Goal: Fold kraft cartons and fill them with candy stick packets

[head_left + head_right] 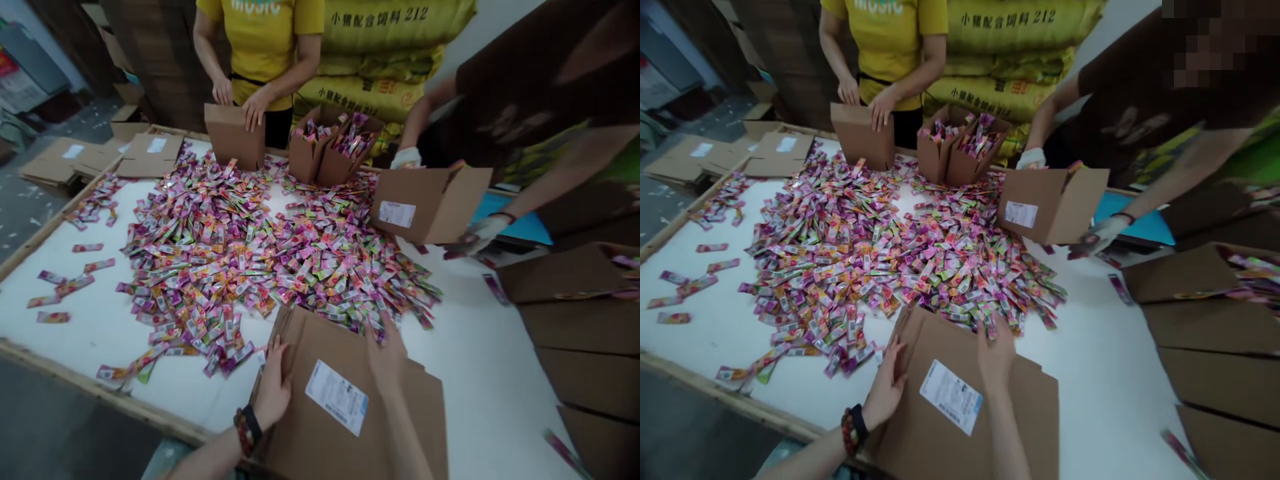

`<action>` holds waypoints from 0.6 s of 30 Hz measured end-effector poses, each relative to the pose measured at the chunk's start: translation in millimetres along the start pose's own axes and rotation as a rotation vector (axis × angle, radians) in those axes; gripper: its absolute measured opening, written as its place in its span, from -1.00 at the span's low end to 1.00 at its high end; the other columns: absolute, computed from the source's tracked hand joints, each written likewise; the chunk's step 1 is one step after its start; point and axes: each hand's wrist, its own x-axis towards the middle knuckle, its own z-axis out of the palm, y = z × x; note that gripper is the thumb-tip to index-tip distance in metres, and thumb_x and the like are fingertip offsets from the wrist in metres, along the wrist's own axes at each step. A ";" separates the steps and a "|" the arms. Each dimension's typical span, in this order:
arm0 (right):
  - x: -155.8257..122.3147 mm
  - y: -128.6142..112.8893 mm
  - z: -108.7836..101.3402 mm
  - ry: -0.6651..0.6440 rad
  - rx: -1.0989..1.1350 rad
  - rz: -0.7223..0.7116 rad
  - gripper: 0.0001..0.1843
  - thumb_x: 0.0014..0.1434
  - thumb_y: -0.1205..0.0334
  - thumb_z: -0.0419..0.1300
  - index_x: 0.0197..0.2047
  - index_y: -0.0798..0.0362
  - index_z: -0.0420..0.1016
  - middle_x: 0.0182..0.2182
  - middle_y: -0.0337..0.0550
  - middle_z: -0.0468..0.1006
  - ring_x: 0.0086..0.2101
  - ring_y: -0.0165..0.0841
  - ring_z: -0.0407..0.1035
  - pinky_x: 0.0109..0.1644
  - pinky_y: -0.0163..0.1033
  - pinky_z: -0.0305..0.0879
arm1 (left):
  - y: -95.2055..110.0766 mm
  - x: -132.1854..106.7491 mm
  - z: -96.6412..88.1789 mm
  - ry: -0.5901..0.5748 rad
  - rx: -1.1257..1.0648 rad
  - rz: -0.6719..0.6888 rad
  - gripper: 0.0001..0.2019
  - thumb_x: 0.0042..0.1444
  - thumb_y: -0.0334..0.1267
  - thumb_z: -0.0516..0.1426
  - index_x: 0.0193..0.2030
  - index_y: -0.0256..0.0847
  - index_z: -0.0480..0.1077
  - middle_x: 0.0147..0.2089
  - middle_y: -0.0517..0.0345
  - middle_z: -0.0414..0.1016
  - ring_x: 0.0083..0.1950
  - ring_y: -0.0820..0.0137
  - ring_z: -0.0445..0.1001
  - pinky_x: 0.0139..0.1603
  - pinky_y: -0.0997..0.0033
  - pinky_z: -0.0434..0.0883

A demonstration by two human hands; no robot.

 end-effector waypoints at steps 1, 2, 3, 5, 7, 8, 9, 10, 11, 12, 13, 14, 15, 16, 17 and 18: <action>34.3 -29.8 17.5 -0.045 0.053 -0.123 -0.33 0.25 -0.14 -0.12 0.11 0.21 0.42 0.06 0.21 0.47 0.07 -0.07 0.35 0.17 0.04 0.26 | -3.0 -1.8 0.6 -0.008 0.029 0.028 -0.37 0.04 -0.55 -0.01 0.31 -0.25 0.22 0.51 -0.10 -0.16 0.51 0.18 -0.22 0.47 -0.09 -0.12; 69.7 -58.2 36.0 -0.087 -0.008 -0.198 -0.44 0.29 -0.02 -0.14 0.01 0.19 0.50 -0.04 0.16 0.54 -0.02 -0.14 0.42 0.12 -0.04 0.29 | -6.3 -3.9 1.8 -0.018 0.057 0.052 -0.37 0.06 -0.54 -0.02 0.32 -0.21 0.23 0.51 -0.07 -0.19 0.52 0.18 -0.25 0.46 -0.10 -0.12; 104.4 -83.7 54.4 -0.149 -0.120 -0.255 -0.51 0.31 0.10 -0.14 -0.01 0.18 0.51 -0.05 0.11 0.55 -0.02 -0.21 0.42 0.12 -0.12 0.29 | -9.7 -5.7 3.5 -0.024 0.083 0.072 -0.39 0.10 -0.52 -0.02 0.32 -0.18 0.24 0.52 -0.03 -0.22 0.52 0.19 -0.28 0.46 -0.11 -0.13; 165.0 -120.7 87.9 -0.193 -0.183 -0.302 -0.62 0.29 0.23 -0.05 -0.03 0.14 0.53 -0.04 0.05 0.56 -0.03 -0.25 0.41 0.11 -0.19 0.27 | -16.1 -7.5 7.6 -0.024 0.105 0.077 -0.41 0.15 -0.48 -0.04 0.33 -0.13 0.24 0.52 0.03 -0.25 0.52 0.19 -0.30 0.46 -0.12 -0.16; 206.8 -136.3 113.5 -0.255 -0.247 -0.313 -0.70 0.21 0.30 0.08 -0.08 0.17 0.56 -0.08 0.11 0.57 -0.05 -0.19 0.42 0.07 -0.16 0.27 | -20.9 -6.5 10.7 -0.042 0.094 0.041 -0.41 0.16 -0.46 -0.04 0.35 -0.10 0.22 0.52 0.06 -0.27 0.52 0.19 -0.30 0.46 -0.12 -0.16; 220.1 -137.1 122.8 -0.293 -0.283 -0.318 -0.73 0.16 0.32 0.14 -0.11 0.20 0.57 -0.12 0.16 0.57 -0.07 -0.15 0.43 0.05 -0.14 0.28 | -22.5 -5.4 11.4 -0.061 0.085 0.021 -0.41 0.15 -0.45 -0.03 0.35 -0.10 0.22 0.52 0.07 -0.28 0.52 0.18 -0.30 0.46 -0.11 -0.16; 228.8 -134.8 129.9 -0.332 -0.318 -0.325 -0.74 0.11 0.35 0.19 -0.13 0.24 0.57 -0.14 0.22 0.57 -0.08 -0.11 0.44 0.03 -0.12 0.28 | -23.4 -4.2 11.7 -0.080 0.079 0.003 -0.40 0.14 -0.45 -0.01 0.34 -0.10 0.23 0.52 0.07 -0.29 0.51 0.18 -0.30 0.47 -0.10 -0.16; 233.7 -130.6 135.0 -0.366 -0.347 -0.336 -0.74 0.07 0.39 0.22 -0.14 0.28 0.56 -0.16 0.26 0.57 -0.09 -0.09 0.44 0.03 -0.11 0.27 | -23.6 -3.2 11.5 -0.093 0.074 -0.008 -0.40 0.12 -0.44 0.00 0.34 -0.10 0.24 0.52 0.07 -0.29 0.51 0.17 -0.30 0.47 -0.09 -0.16; 235.7 -126.1 138.7 -0.396 -0.369 -0.348 -0.73 0.06 0.42 0.23 -0.14 0.31 0.56 -0.16 0.29 0.56 -0.08 -0.09 0.43 0.04 -0.11 0.25 | -23.2 -2.6 11.0 -0.099 0.072 -0.014 -0.40 0.12 -0.44 0.01 0.33 -0.11 0.26 0.51 0.06 -0.30 0.51 0.16 -0.29 0.47 -0.09 -0.15; 235.6 -122.4 141.1 -0.417 -0.383 -0.357 -0.74 0.08 0.44 0.20 -0.14 0.33 0.55 -0.15 0.30 0.56 -0.07 -0.10 0.42 0.05 -0.12 0.24 | -22.0 -2.4 10.3 -0.099 0.073 -0.018 -0.41 0.11 -0.44 0.02 0.32 -0.11 0.27 0.51 0.05 -0.29 0.51 0.15 -0.28 0.47 -0.09 -0.14; 233.9 -120.4 142.8 -0.431 -0.389 -0.363 -0.74 0.10 0.46 0.16 -0.13 0.33 0.55 -0.14 0.30 0.56 -0.06 -0.12 0.42 0.07 -0.13 0.22 | -20.3 -2.6 9.5 -0.093 0.073 -0.024 -0.42 0.12 -0.43 0.01 0.32 -0.11 0.28 0.51 0.05 -0.27 0.51 0.14 -0.28 0.47 -0.10 -0.12; 230.9 -120.8 143.9 -0.439 -0.388 -0.366 -0.73 0.14 0.47 0.11 -0.12 0.32 0.55 -0.14 0.28 0.56 -0.05 -0.14 0.41 0.08 -0.13 0.21 | -18.2 -3.1 8.7 -0.088 0.075 -0.028 -0.43 0.13 -0.43 0.00 0.31 -0.10 0.29 0.51 0.05 -0.26 0.51 0.14 -0.26 0.46 -0.11 -0.10; 226.8 -123.7 144.5 -0.441 -0.377 -0.369 -0.71 0.17 0.46 0.06 -0.10 0.31 0.55 -0.13 0.26 0.56 -0.05 -0.15 0.40 0.09 -0.13 0.21 | -16.0 -3.8 7.9 -0.083 0.079 -0.029 -0.44 0.14 -0.43 -0.01 0.30 -0.09 0.29 0.51 0.06 -0.25 0.51 0.15 -0.25 0.46 -0.11 -0.09; 221.4 -128.9 144.5 -0.434 -0.357 -0.371 -0.67 0.20 0.44 0.02 -0.06 0.29 0.54 -0.12 0.24 0.56 -0.04 -0.16 0.40 0.10 -0.13 0.21 | -13.9 -4.5 7.2 -0.078 0.084 -0.026 -0.45 0.15 -0.42 -0.02 0.30 -0.08 0.29 0.51 0.07 -0.24 0.51 0.16 -0.24 0.46 -0.11 -0.08; 214.4 -135.9 143.3 -0.421 -0.331 -0.373 -0.63 0.23 0.41 -0.02 0.01 0.28 0.51 -0.11 0.21 0.56 -0.04 -0.16 0.40 0.11 -0.13 0.21 | -12.1 -5.1 6.4 -0.074 0.089 -0.021 -0.45 0.16 -0.43 -0.03 0.30 -0.07 0.29 0.51 0.08 -0.23 0.51 0.18 -0.23 0.46 -0.11 -0.08; 205.4 -143.6 140.3 -0.403 -0.310 -0.376 -0.58 0.26 0.38 -0.05 0.10 0.27 0.46 -0.10 0.18 0.56 -0.04 -0.18 0.40 0.10 -0.13 0.22 | -10.8 -5.5 5.8 -0.071 0.093 -0.013 -0.45 0.17 -0.43 -0.04 0.30 -0.07 0.29 0.51 0.09 -0.22 0.51 0.19 -0.23 0.46 -0.11 -0.09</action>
